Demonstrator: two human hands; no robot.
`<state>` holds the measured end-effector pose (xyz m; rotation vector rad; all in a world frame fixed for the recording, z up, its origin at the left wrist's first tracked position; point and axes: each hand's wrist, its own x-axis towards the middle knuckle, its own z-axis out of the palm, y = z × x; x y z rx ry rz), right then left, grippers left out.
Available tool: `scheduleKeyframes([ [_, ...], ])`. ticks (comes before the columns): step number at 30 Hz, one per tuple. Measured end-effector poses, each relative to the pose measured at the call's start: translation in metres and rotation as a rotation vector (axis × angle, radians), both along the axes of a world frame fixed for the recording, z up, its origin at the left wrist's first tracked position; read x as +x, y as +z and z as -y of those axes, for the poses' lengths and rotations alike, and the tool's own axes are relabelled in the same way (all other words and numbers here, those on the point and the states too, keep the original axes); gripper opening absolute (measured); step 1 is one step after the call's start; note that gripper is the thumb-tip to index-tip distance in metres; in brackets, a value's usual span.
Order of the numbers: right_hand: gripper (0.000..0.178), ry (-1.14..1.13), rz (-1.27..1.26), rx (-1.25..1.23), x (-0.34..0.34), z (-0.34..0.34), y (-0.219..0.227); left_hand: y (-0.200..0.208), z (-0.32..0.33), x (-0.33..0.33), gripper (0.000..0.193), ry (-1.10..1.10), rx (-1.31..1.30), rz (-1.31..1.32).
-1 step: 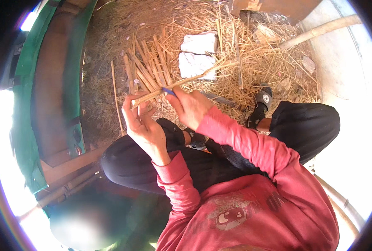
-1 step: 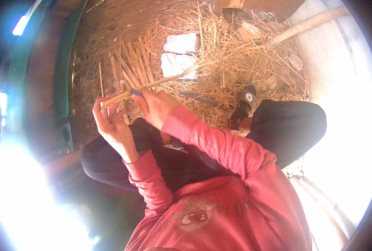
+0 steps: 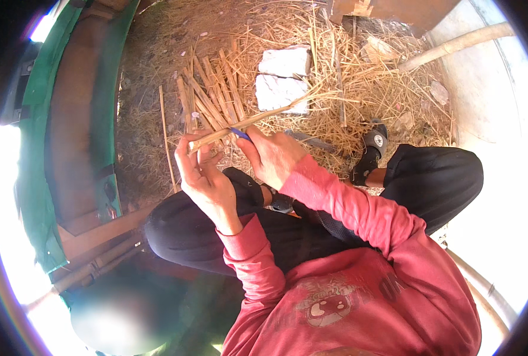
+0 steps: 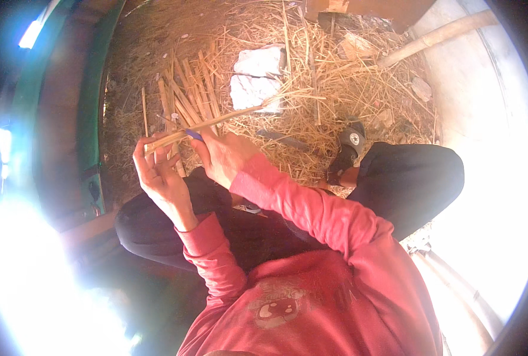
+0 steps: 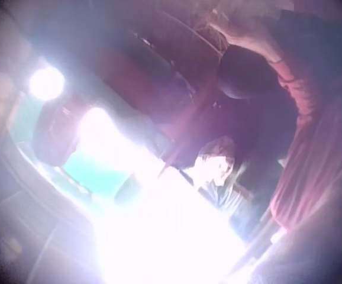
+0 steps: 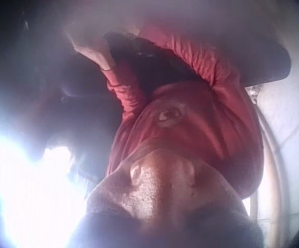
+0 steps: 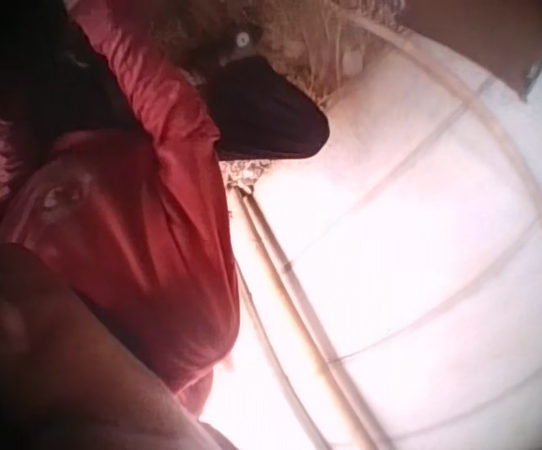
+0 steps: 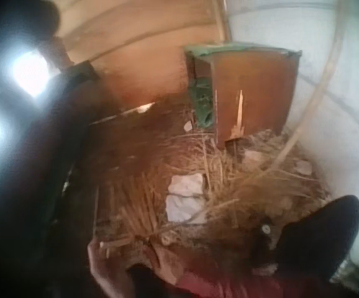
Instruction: The person sits on the ground and uses a knife to shave thin strips from a piece of bamboo. They hold the bamboo in their left hand and carefully scrape the surface with the knife in their right hand, creating fine shavings that fall onto the straw-covered floor.
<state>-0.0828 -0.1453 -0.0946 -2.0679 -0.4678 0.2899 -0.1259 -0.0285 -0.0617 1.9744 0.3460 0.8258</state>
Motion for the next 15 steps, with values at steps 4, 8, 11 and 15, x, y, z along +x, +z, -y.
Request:
scheduleKeyframes([
  [4, 0.028, -0.196, -0.054, -0.243, 0.003, 0.009, -0.102, 0.006, 0.003, -0.004, 0.027, -0.021, 0.03, -0.062],
  [8, 0.031, -0.161, -0.003, -0.135, -0.003, 0.01, -0.082, 0.004, 0.005, 0.002, 0.025, -0.018, 0.027, -0.056],
  [11, 0.033, -0.158, -0.152, -0.046, -0.003, 0.001, -0.047, 0.002, 0.007, 0.003, 0.025, -0.023, -0.002, -0.019],
  [15, 0.035, -0.21, -0.082, -0.222, 0.028, 0.009, -0.128, 0.003, 0.011, 0.002, 0.026, 0.019, 0.009, -0.048],
])
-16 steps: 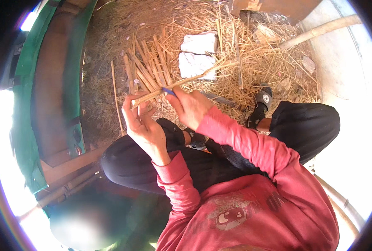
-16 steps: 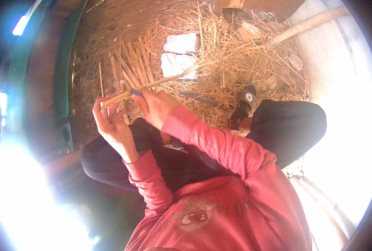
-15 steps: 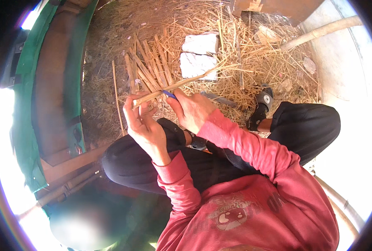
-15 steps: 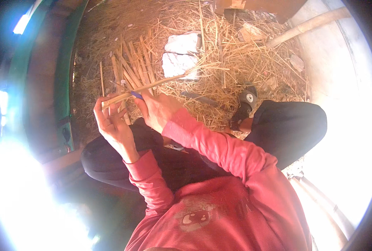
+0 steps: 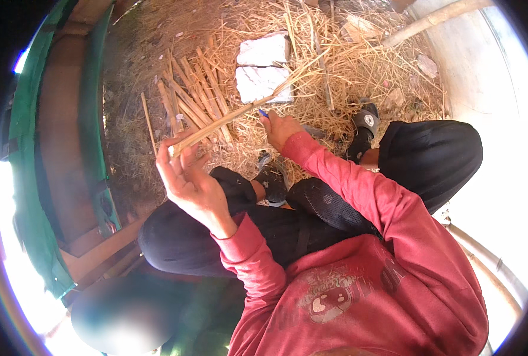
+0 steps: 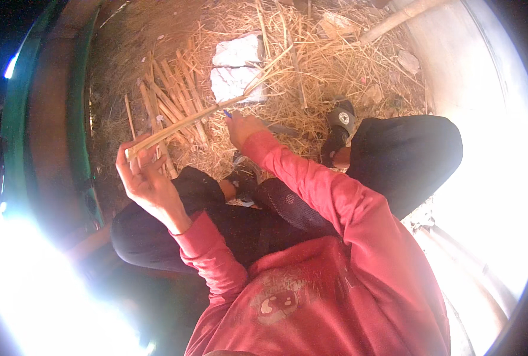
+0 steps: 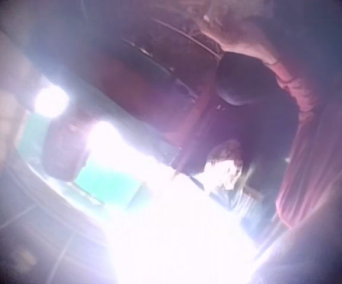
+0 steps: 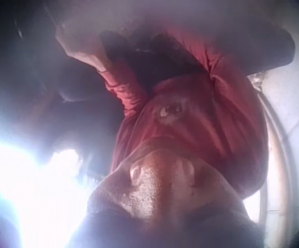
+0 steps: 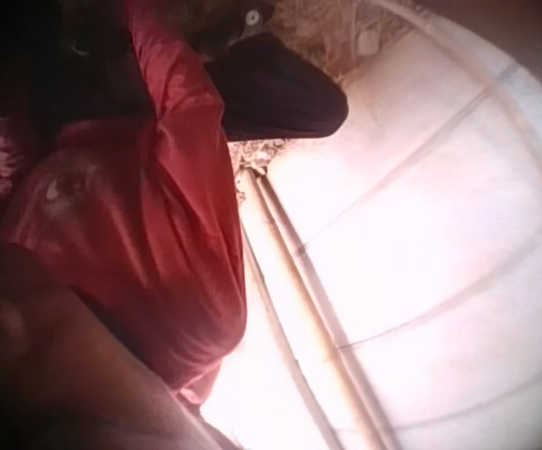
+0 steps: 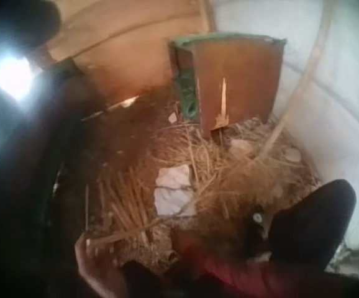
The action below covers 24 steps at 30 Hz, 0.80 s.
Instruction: The person sits on the ground and uses a knife to shave thin strips from a piece of bamboo. They hold the bamboo in their left hand and carefully scrape the surface with the knife in their right hand, creating fine shavings that fall onto the straw-covered floor.
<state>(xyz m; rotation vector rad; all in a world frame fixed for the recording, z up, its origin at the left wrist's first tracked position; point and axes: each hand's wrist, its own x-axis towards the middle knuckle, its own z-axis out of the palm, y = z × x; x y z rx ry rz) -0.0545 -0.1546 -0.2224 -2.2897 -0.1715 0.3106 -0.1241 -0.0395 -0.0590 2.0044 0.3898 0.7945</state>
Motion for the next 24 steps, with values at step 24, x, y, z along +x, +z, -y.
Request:
scheduleKeyframes([
  [24, 0.04, 0.115, -0.098, -0.078, 0.021, 0.004, -0.028, -0.006, -0.003, 0.005, 0.031, 0.099, -0.041, 0.045],
])
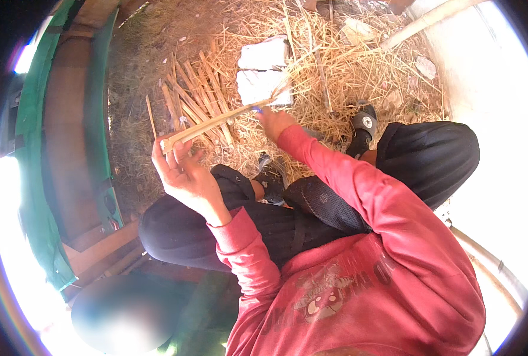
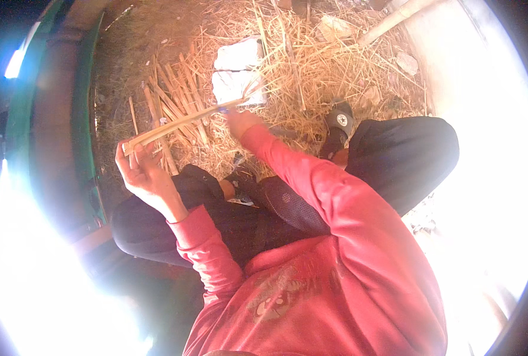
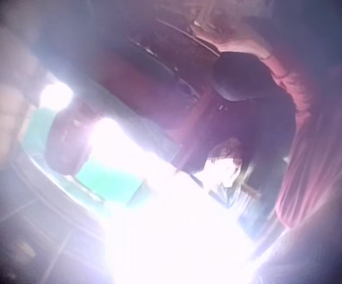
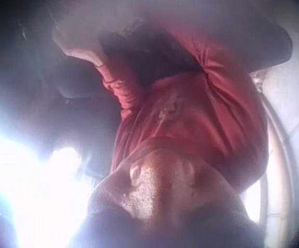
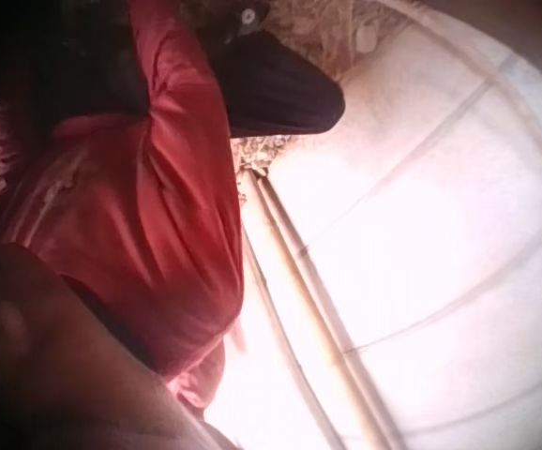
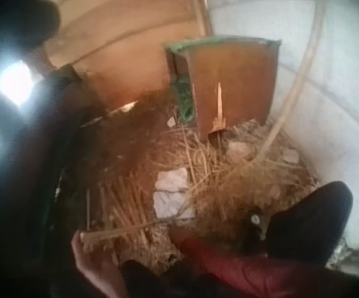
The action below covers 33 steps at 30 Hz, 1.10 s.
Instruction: The person sits on the ground and uses a knife to shave thin strips from a piece of bamboo. They hold the bamboo in their left hand and carefully scrape the surface with the knife in their right hand, creating fine shavings that fall onto the straw-covered floor.
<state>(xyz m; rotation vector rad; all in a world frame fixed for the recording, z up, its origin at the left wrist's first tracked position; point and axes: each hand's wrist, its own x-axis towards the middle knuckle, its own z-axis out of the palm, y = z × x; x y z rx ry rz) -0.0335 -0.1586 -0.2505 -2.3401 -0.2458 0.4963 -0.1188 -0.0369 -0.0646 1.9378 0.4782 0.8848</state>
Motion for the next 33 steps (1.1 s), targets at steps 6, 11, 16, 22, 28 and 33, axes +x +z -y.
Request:
scheduleKeyframes([
  [6, 0.047, -0.057, -0.086, -0.157, -0.002, 0.039, -0.102, -0.007, 0.0, -0.002, 0.032, 0.058, 0.076, -0.013],
  [11, 0.053, 0.02, -0.117, -0.119, -0.01, 0.034, -0.065, -0.008, -0.008, 0.001, 0.036, 0.146, 0.057, -0.059],
  [16, 0.048, -0.093, -0.025, 0.19, -0.025, 0.04, -0.01, -0.003, -0.005, 0.0, 0.037, 0.193, 0.047, -0.079],
  [22, 0.041, 0.02, 0.056, 0.161, -0.002, 0.003, 0.014, -0.004, -0.003, 0.0, 0.031, 0.01, 0.081, -0.049],
  [28, 0.039, 0.062, 0.119, 0.03, 0.004, 0.01, -0.018, -0.006, -0.002, 0.001, 0.027, 0.026, 0.106, -0.022],
  [33, 0.044, -0.135, -0.037, -0.037, 0.016, 0.009, -0.085, -0.005, 0.0, 0.004, 0.028, -0.004, 0.1, -0.015],
])
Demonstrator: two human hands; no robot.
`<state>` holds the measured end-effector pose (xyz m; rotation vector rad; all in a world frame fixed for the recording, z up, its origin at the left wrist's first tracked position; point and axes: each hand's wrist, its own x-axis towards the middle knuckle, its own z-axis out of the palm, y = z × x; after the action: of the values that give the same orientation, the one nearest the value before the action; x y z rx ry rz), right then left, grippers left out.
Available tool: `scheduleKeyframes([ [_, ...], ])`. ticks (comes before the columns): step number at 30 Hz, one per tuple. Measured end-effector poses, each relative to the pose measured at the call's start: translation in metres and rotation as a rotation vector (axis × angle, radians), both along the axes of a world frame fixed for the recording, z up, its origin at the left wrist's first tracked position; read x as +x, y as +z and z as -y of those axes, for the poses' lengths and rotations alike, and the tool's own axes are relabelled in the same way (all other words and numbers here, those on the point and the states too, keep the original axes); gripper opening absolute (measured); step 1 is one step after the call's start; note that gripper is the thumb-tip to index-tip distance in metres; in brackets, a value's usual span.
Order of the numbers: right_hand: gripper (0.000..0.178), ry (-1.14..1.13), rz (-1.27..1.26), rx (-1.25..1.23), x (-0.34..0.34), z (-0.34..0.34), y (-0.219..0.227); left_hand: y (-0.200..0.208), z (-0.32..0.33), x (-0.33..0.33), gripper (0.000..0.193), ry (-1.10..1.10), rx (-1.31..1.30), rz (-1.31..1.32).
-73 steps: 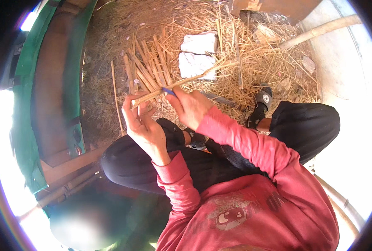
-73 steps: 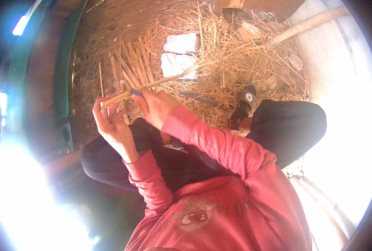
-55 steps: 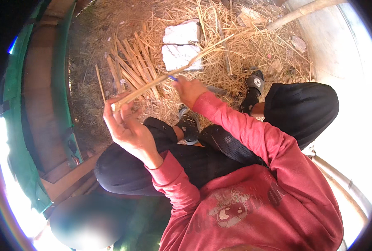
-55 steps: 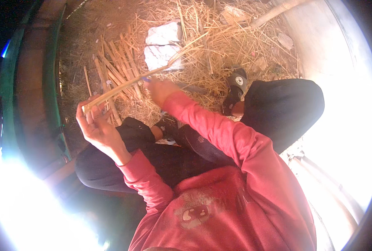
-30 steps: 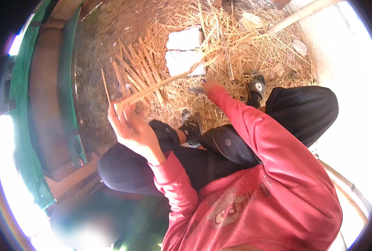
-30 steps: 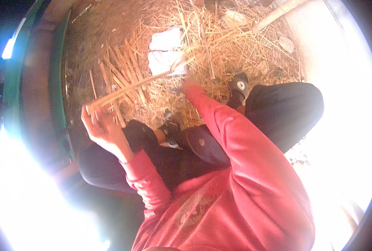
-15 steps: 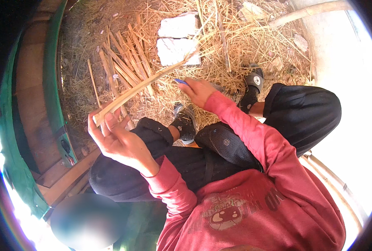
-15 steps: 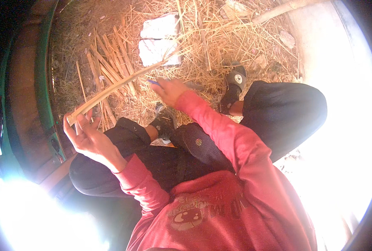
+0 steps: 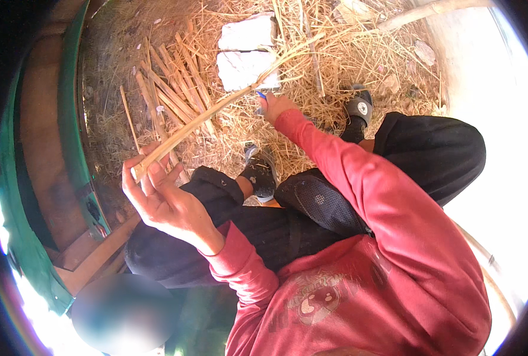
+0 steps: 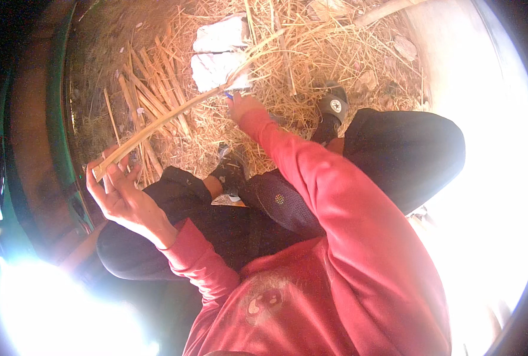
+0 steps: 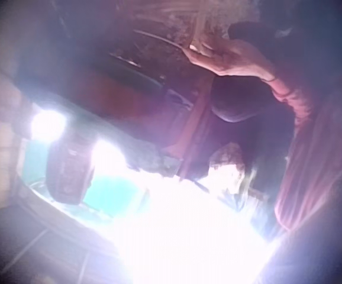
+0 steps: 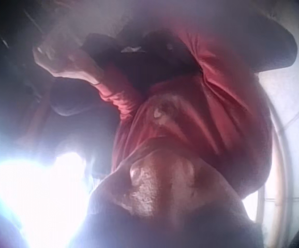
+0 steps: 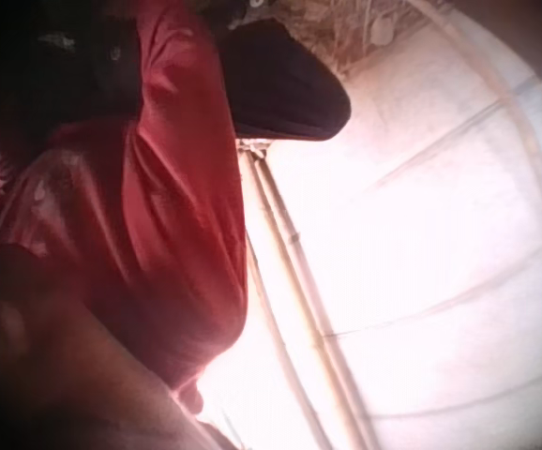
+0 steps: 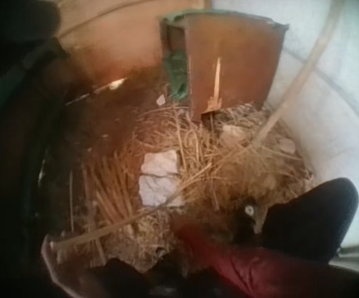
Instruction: The person sits on the ground and uses a knife to shave thin strips from a piece of bamboo. They hold the bamboo in their left hand and carefully scrape the surface with the knife in their right hand, creating fine shavings that fall onto the straw-covered floor.
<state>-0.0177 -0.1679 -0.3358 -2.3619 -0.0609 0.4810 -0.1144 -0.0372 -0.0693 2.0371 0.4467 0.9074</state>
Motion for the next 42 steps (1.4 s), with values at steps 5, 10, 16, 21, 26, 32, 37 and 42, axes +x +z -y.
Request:
scheduleKeyframes([
  [5, 0.045, 0.068, 0.089, -0.003, 0.009, -0.007, 0.022, -0.001, -0.003, -0.004, 0.031, 0.068, -0.025, -0.013],
  [10, 0.046, 0.023, 0.112, -0.11, 0.023, 0.016, -0.045, -0.003, -0.008, -0.005, 0.031, 0.069, -0.02, -0.016],
  [16, 0.052, 0.017, -0.273, 0.299, 0.033, 0.01, 0.022, -0.004, -0.009, -0.008, 0.026, 0.035, -0.056, -0.005],
  [21, 0.037, 0.263, 0.082, 0.461, -0.033, 0.003, 0.215, 0.0, -0.012, -0.013, 0.022, -0.194, -0.057, 0.011],
  [26, 0.029, 0.081, 0.102, 0.125, -0.069, 0.001, 0.182, 0.006, -0.01, -0.015, 0.033, -0.315, 0.018, -0.033],
  [32, 0.032, 0.081, 0.212, 0.302, -0.071, -0.001, 0.19, -0.002, -0.007, -0.012, 0.035, -0.272, 0.06, 0.048],
  [37, 0.03, -0.039, 0.161, 0.228, -0.067, -0.018, 0.152, 0.002, 0.007, -0.009, 0.031, -0.039, -0.113, 0.055],
  [42, 0.029, 0.052, 0.175, 0.472, -0.088, -0.019, 0.227, 0.001, 0.004, -0.011, 0.034, 0.115, -0.003, 0.078],
])
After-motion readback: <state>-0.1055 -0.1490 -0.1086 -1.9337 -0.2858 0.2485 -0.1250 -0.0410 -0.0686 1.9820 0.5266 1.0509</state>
